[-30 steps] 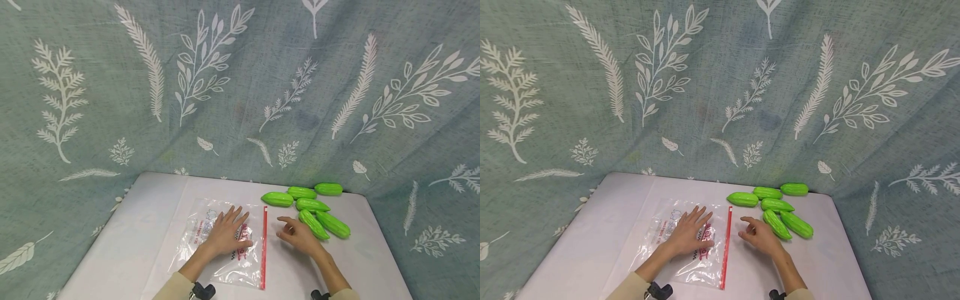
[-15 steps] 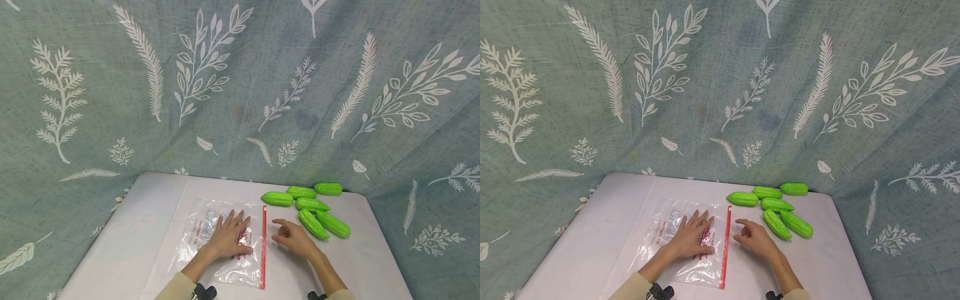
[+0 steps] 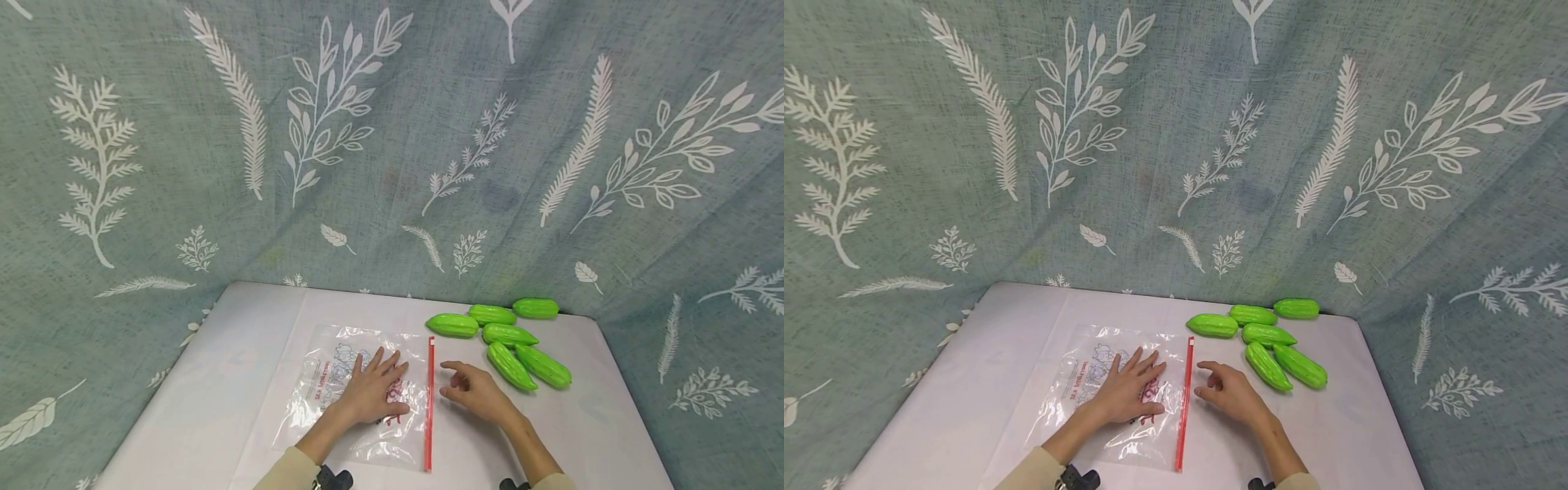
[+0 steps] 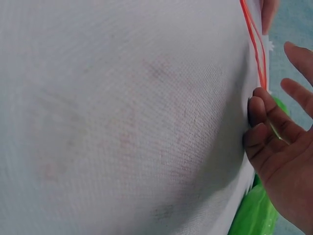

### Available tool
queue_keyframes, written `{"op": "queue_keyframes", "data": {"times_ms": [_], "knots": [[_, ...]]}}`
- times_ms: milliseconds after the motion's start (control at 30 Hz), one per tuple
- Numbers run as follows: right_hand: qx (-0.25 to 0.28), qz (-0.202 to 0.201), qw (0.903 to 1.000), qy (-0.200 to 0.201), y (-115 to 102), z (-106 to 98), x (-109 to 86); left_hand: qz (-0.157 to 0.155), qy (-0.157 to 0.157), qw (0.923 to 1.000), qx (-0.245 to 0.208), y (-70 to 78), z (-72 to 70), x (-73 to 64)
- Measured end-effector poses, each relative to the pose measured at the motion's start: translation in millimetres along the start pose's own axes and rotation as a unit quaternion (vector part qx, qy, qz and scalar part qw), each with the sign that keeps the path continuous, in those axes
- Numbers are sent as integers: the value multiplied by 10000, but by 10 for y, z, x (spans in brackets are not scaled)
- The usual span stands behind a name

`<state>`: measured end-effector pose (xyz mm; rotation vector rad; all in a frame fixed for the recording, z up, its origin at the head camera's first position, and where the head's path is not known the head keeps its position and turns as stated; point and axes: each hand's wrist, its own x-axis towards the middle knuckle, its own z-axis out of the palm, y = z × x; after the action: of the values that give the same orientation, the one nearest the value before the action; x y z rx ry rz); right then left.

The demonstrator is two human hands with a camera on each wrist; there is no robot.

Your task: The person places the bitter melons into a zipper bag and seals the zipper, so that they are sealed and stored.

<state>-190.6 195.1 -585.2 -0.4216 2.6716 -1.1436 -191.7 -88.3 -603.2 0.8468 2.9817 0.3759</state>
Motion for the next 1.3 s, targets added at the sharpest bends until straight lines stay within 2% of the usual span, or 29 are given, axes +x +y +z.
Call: {"op": "queue_keyframes", "data": {"times_ms": [233, 1067, 1300], "knots": [[-43, 41, 10000, -27, -12, 6, 0, -88, 18, 9999, -73, 4, 12, 9], [-326, 241, 9990, -178, -27, 65, 37, 22, 9, 9981, -613, -19, 4, -17], [-422, 166, 9988, -163, -36, 92, 38, 95, 204, 9958, -882, -9, 9, -27]]}}
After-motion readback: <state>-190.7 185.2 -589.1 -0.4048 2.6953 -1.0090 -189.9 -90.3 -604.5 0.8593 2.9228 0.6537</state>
